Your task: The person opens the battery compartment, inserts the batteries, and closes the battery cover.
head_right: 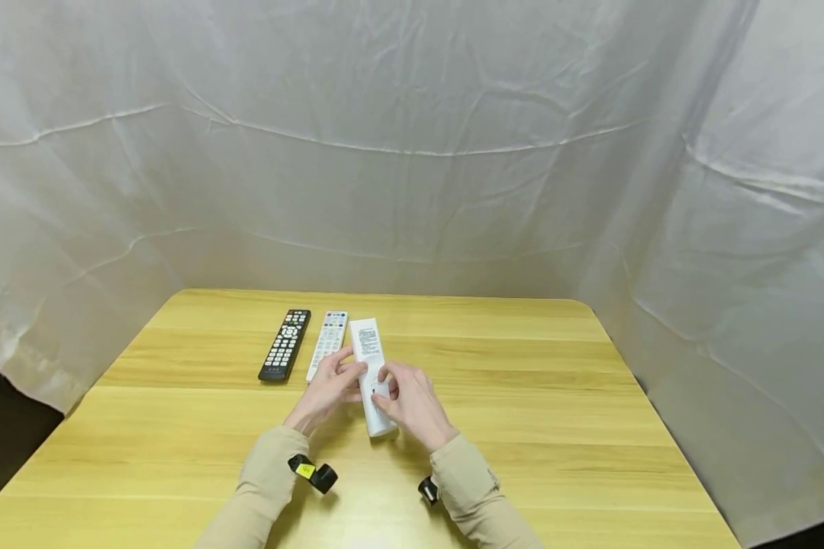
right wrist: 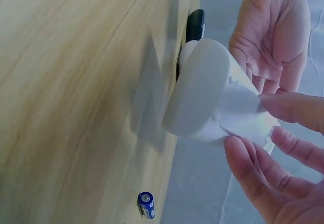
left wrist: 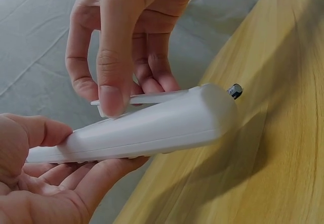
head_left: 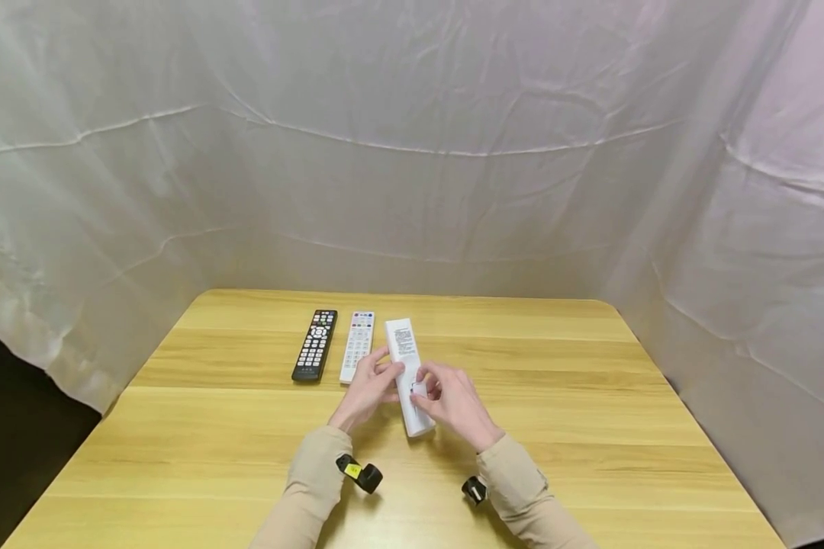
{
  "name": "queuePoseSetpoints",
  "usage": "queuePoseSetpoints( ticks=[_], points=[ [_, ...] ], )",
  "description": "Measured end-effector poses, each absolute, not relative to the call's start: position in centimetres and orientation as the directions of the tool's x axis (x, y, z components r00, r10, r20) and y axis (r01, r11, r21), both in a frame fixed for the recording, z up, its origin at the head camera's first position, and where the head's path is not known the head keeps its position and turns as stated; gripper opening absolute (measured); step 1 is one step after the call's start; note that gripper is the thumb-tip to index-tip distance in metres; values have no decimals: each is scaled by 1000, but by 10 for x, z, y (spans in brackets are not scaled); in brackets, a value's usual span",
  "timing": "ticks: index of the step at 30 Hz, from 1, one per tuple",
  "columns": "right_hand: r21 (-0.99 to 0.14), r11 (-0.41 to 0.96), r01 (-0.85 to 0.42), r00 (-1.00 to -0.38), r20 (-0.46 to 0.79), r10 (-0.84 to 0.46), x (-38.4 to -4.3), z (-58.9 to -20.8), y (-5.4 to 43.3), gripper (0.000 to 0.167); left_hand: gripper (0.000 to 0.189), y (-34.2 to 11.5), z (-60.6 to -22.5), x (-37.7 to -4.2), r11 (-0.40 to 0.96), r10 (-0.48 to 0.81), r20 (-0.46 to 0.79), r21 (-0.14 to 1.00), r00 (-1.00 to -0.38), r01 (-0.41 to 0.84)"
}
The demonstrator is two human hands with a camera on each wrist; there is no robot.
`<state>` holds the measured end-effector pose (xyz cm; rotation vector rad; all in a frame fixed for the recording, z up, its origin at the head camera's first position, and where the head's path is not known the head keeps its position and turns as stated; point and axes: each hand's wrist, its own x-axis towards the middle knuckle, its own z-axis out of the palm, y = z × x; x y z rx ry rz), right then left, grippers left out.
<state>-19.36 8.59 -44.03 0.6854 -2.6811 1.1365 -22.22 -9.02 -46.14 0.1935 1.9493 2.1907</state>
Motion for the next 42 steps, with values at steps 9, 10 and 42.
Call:
queuePoseSetpoints(
  ticks=[9, 10, 42],
  points=[
    [-672, 589, -449, -893, 303, -334, -194, -440, 88, 18, 51, -90, -463, -222, -91, 197, -52, 993, -979, -71],
    [-676, 586, -446, -894, 300, -333, -194, -440, 88, 18, 51, -90, -463, -222, -88, 193, -54, 994, -980, -72],
    [-771, 531, -350, -933, 337, -125, -206, -425, 125, 23, 51, -93, -461, -222, -89, 149, -79, 992, -986, -93]
  ],
)
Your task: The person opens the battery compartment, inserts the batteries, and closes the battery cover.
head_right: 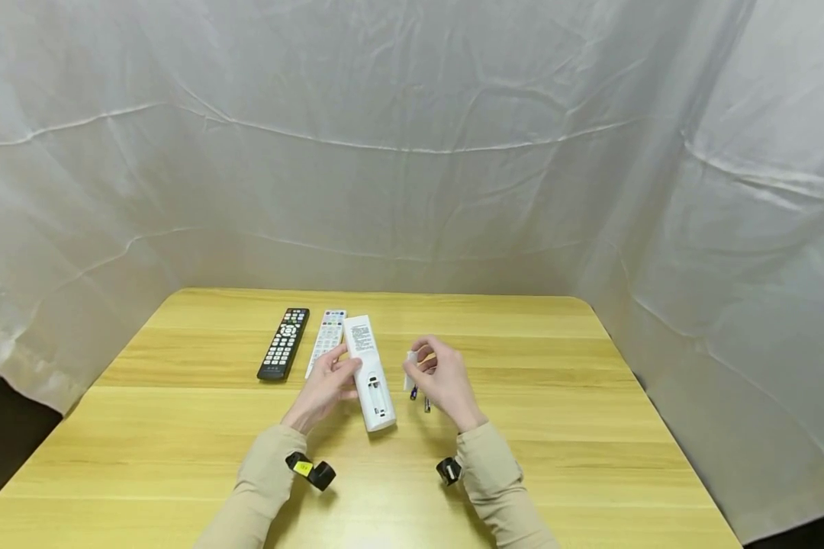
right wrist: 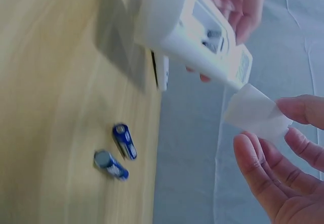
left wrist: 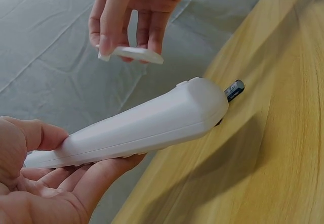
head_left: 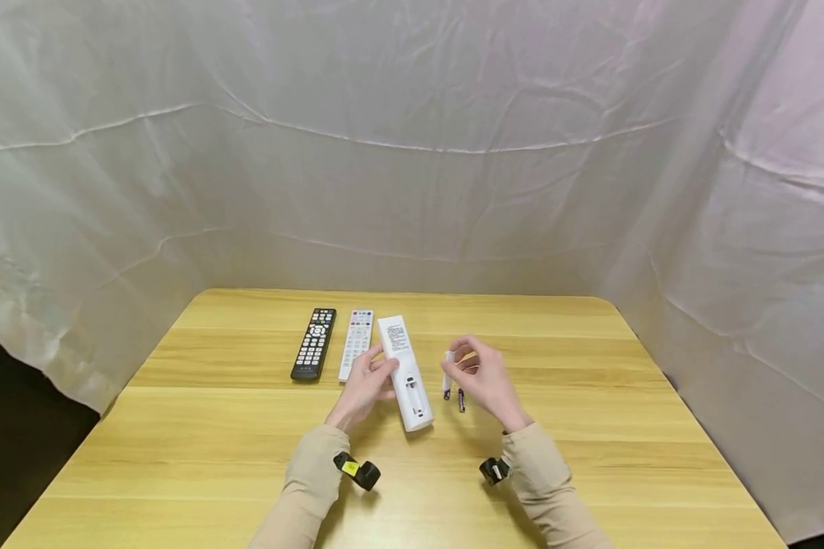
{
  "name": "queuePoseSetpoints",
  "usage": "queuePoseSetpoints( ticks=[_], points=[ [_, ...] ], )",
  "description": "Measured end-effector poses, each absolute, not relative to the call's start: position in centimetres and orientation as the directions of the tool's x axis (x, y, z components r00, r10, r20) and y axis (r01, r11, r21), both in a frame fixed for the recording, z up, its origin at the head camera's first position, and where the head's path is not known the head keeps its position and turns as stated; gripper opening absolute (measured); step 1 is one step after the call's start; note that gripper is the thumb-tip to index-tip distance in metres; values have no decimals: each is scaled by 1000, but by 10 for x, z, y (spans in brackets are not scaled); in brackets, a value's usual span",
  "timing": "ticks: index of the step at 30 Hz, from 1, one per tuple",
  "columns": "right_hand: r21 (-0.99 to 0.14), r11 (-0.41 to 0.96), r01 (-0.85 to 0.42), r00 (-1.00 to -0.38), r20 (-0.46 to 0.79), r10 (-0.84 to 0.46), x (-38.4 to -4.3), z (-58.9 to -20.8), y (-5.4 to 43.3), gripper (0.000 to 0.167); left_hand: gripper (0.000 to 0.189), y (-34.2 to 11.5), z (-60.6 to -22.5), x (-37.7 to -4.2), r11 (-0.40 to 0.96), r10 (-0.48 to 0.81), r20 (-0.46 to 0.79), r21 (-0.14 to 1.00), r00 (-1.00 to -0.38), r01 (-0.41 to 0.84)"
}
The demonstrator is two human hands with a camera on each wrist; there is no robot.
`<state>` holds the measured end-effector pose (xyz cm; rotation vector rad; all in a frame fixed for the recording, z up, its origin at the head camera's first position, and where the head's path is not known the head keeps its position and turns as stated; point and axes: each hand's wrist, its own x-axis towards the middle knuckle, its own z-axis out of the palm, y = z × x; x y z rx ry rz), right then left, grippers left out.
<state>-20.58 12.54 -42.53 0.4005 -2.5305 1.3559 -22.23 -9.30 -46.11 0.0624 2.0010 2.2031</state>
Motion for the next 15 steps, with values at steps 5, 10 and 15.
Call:
queuePoseSetpoints(
  ticks=[5, 10, 15],
  points=[
    [-753, 549, -362, -922, 375, -93, -210, -423, 136, 23, 52, -94, -460, -223, -104, 154, -81, 990, -985, -98],
    [-722, 596, -353, -918, 389, -73, -213, -420, 146, 24, 53, -95, -459, -223, -121, 155, -84, 987, -984, -103],
    [-644, 684, -343, -910, 408, -72, -217, -422, 159, 23, 52, -94, -460, -224, -122, 152, -90, 987, -984, -109]
  ],
)
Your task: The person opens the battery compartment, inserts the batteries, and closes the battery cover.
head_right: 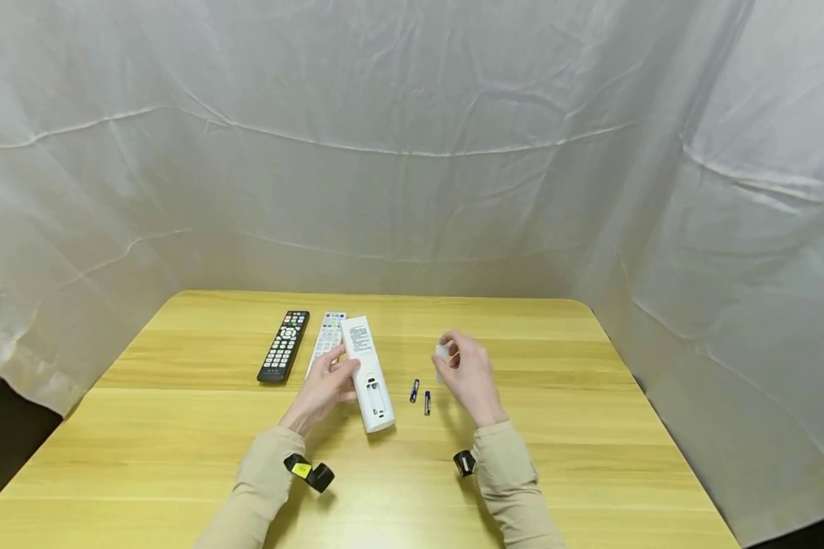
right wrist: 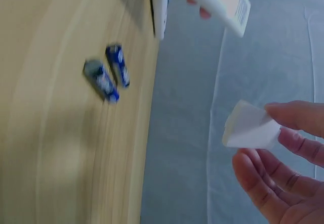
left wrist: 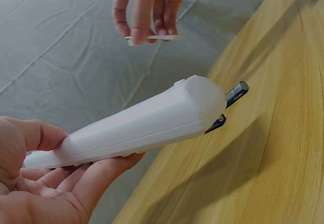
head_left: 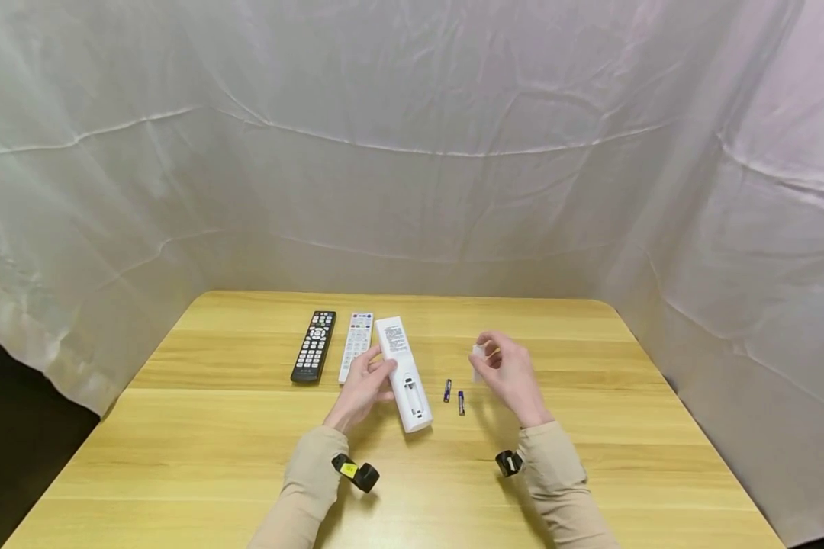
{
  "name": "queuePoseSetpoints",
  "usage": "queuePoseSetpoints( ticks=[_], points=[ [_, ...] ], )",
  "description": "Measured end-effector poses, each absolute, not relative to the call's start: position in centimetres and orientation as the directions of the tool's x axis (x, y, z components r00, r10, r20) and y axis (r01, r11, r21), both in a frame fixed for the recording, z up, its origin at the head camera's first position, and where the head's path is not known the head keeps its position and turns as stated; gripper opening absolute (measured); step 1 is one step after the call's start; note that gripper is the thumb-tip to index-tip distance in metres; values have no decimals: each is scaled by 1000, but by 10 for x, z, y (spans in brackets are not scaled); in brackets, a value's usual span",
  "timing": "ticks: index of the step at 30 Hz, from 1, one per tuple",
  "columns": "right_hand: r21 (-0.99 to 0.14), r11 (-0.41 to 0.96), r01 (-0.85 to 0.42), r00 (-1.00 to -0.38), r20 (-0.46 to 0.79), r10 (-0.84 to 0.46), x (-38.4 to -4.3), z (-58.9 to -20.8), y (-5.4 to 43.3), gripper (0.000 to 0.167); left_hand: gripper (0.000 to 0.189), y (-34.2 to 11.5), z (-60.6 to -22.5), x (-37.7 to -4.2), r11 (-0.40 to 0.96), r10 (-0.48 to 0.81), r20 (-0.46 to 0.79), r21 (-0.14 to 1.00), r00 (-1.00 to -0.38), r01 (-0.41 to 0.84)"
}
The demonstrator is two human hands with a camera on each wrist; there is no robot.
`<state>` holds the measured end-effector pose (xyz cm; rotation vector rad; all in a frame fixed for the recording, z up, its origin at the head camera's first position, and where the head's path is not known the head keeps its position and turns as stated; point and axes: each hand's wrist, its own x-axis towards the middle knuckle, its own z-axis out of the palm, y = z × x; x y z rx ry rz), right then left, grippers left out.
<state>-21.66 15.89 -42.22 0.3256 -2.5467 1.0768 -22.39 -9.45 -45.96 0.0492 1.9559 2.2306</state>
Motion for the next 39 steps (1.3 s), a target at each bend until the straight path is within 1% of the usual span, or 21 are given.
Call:
queuePoseSetpoints(
  ticks=[4, 10, 16, 23, 30, 35, 39],
  points=[
    [-571, 751, -332, -898, 435, -66, -217, -423, 171, 21, 52, -95, -461, -224, -122, 155, -89, 986, -984, -109],
    [-520, 819, -244, -913, 408, -13, -220, -422, 185, 21, 52, -94, -460, -224, -127, 157, -81, 987, -984, -101],
    [-516, 839, -176, -935, 355, 22, -221, -423, 197, 22, 52, -94, -460, -224, -121, 157, -78, 988, -985, -97],
    [-523, 841, -139, -948, 314, 39, -222, -428, 207, 20, 51, -95, -461, -224, -124, 168, -76, 987, -983, -97],
    [-554, 829, -76, -970, 233, 67, -222, -433, 215, 22, 51, -95, -461, -224, -132, 177, -73, 986, -981, -98],
    [-549, 834, -54, -977, 202, 70, -223, -438, 220, 23, 51, -95, -461, -223, -134, 178, -69, 987, -982, -94],
    [-544, 839, -19, -986, 148, 74, -224, -441, 224, 24, 51, -94, -461, -223, -139, 180, -63, 986, -982, -89]
  ],
)
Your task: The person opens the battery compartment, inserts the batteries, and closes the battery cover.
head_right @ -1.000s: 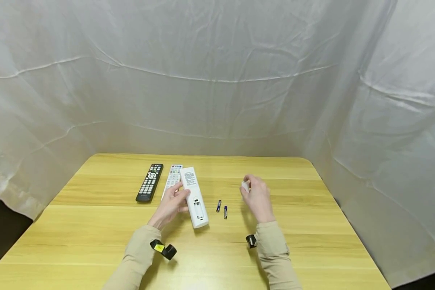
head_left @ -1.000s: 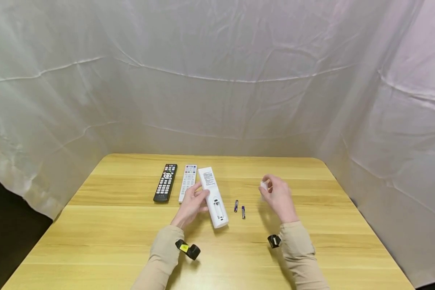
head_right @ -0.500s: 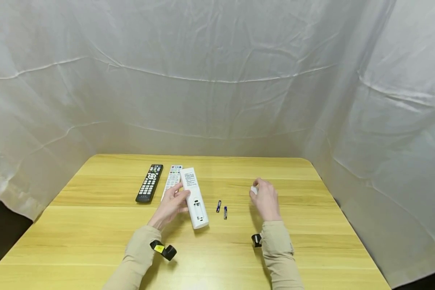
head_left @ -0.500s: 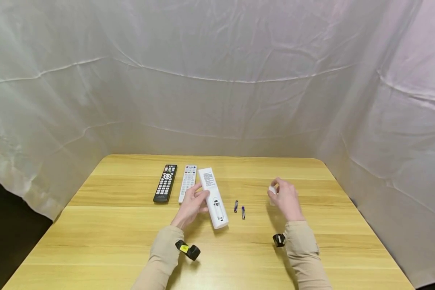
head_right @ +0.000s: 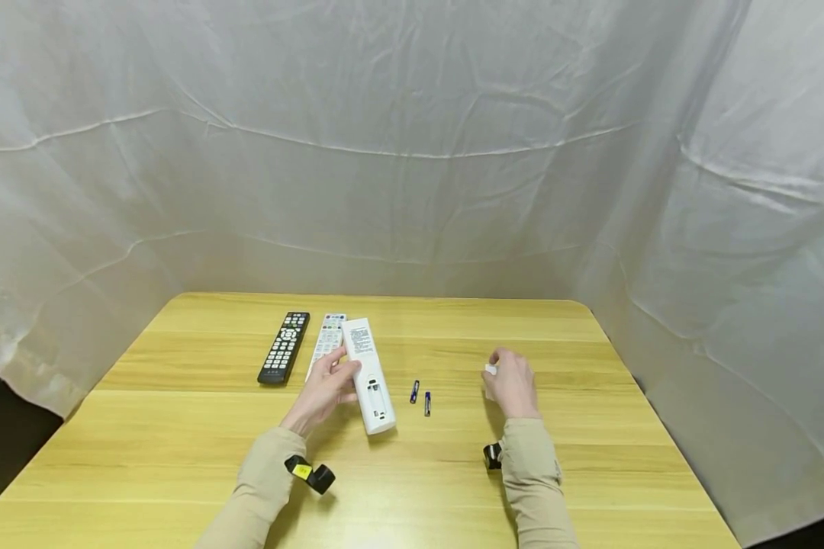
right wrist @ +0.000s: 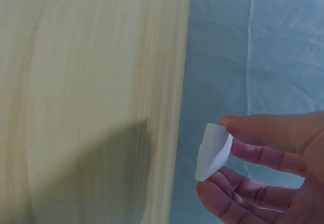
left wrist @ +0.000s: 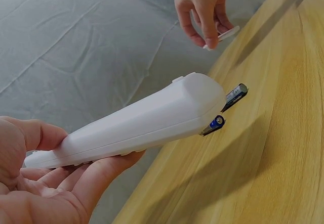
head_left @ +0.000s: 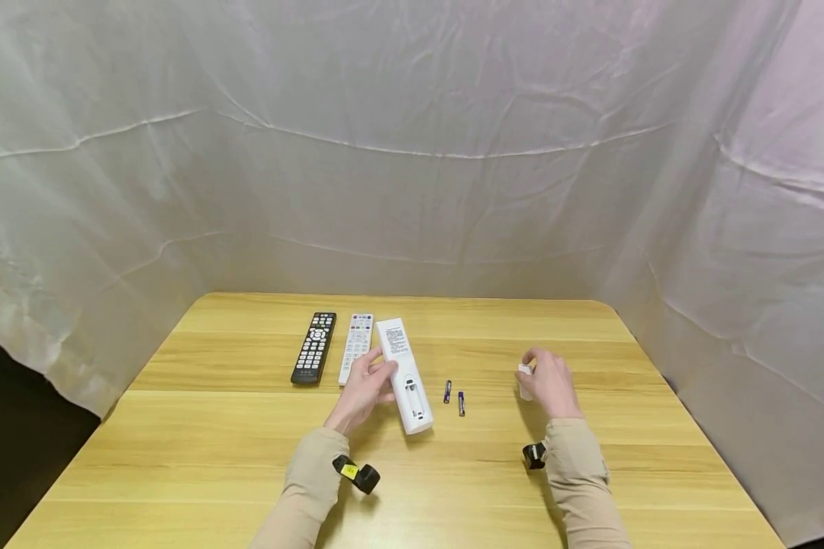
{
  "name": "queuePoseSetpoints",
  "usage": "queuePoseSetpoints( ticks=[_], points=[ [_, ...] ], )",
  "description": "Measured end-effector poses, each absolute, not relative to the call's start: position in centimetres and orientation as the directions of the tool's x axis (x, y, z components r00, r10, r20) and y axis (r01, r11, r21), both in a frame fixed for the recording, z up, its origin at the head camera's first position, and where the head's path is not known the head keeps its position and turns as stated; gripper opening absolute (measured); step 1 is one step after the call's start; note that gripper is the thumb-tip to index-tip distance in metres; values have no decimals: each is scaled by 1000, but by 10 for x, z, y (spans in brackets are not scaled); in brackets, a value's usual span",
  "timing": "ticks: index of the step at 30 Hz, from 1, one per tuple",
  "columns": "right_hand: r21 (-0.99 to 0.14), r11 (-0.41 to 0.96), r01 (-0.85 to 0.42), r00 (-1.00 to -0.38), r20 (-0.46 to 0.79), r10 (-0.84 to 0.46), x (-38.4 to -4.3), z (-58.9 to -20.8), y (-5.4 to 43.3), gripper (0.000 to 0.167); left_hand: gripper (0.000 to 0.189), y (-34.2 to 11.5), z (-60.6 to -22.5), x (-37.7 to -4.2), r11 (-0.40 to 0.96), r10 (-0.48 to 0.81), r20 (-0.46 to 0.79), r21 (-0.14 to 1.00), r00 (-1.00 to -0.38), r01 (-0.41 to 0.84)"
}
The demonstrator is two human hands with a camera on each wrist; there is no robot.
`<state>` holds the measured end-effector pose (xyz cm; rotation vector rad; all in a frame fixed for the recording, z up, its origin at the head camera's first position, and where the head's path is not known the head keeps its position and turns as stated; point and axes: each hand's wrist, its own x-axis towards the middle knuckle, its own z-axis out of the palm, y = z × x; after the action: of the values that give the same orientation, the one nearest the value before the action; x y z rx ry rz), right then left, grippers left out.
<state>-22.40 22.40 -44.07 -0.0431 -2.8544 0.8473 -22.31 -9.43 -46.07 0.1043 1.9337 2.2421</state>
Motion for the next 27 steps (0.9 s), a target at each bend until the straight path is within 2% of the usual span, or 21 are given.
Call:
queuePoseSetpoints(
  ticks=[15, 27],
  points=[
    [-520, 848, 101, -994, -20, 105, -226, -446, 230, 24, 50, -94, -461, -222, -133, 181, -64, 987, -981, -89],
    [-474, 871, 129, -992, -53, 118, -228, -451, 230, 23, 52, -95, -459, -222, -133, 194, -72, 986, -978, -99]
  ],
)
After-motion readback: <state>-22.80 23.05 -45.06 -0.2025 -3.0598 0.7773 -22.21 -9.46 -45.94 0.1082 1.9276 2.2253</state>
